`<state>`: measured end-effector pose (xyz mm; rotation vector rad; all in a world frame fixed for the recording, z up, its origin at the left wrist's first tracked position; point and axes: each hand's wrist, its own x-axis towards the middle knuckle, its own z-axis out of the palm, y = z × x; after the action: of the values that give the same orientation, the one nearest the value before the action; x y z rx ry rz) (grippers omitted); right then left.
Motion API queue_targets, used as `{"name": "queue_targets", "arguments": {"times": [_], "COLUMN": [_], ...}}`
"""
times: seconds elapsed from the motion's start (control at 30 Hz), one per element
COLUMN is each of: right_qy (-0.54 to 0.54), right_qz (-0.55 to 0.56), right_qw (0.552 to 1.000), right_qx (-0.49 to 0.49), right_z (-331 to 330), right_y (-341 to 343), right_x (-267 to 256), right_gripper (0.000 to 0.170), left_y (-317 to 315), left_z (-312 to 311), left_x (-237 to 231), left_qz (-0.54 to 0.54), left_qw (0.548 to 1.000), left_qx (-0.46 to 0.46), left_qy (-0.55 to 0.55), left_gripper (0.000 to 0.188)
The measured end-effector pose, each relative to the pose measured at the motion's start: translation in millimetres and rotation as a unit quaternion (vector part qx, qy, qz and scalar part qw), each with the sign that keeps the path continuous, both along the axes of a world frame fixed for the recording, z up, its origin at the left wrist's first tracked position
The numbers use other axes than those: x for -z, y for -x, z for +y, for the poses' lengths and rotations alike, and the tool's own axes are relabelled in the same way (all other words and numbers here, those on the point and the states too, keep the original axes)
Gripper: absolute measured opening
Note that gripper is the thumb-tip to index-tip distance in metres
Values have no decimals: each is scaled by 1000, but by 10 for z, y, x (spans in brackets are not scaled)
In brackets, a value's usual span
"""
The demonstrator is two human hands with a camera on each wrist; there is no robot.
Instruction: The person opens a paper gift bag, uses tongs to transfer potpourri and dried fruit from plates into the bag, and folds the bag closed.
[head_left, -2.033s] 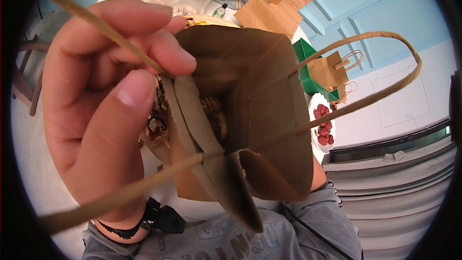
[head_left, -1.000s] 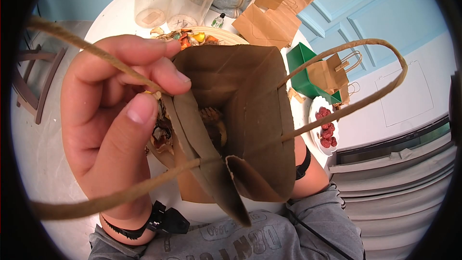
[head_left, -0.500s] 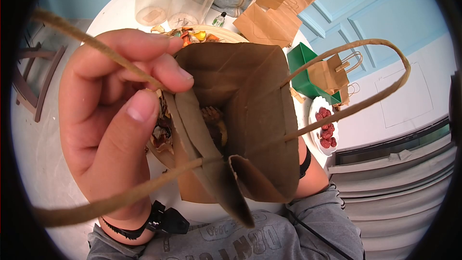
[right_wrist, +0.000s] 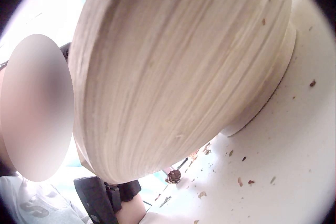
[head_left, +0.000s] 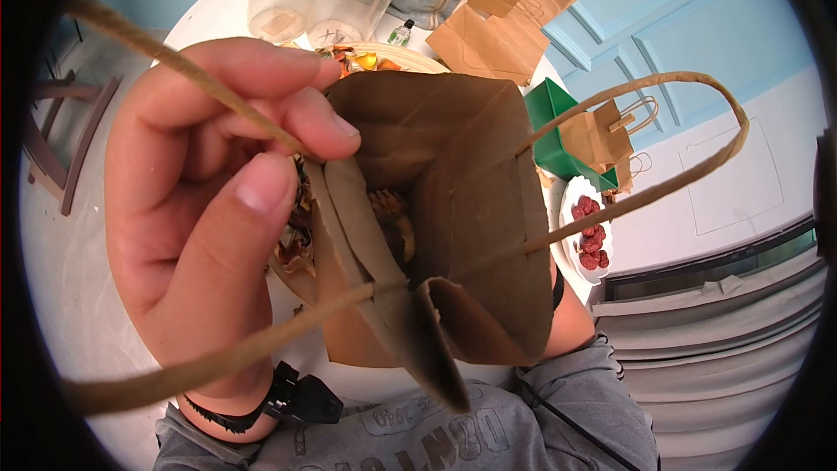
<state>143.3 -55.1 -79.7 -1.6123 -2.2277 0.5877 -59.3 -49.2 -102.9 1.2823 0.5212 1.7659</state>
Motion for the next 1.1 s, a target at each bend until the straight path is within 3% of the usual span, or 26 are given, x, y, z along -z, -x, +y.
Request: {"name": "queue_targets", "arguments": {"times": [0.53, 0.9, 1.1], "right_qy": [-10, 77, 53], "right_qz": [20, 49, 67], "right_qw": [999, 996, 995], "right_qx": [-30, -3, -40], "right_z": [97, 112, 141], "right_y": [-91, -89, -126], "right_x": [223, 195, 266], "right_gripper": [42, 39, 37], "left_y": [-7, -19, -13], "left_z": [3, 11, 18], "left_x": [-2, 37, 56], "left_qz": [-7, -26, -23], "left_qw": [1000, 999, 999], "left_qx": [1, -15, -13], "left_qy": [-3, -20, -22], "left_gripper": [37, 37, 38]}}
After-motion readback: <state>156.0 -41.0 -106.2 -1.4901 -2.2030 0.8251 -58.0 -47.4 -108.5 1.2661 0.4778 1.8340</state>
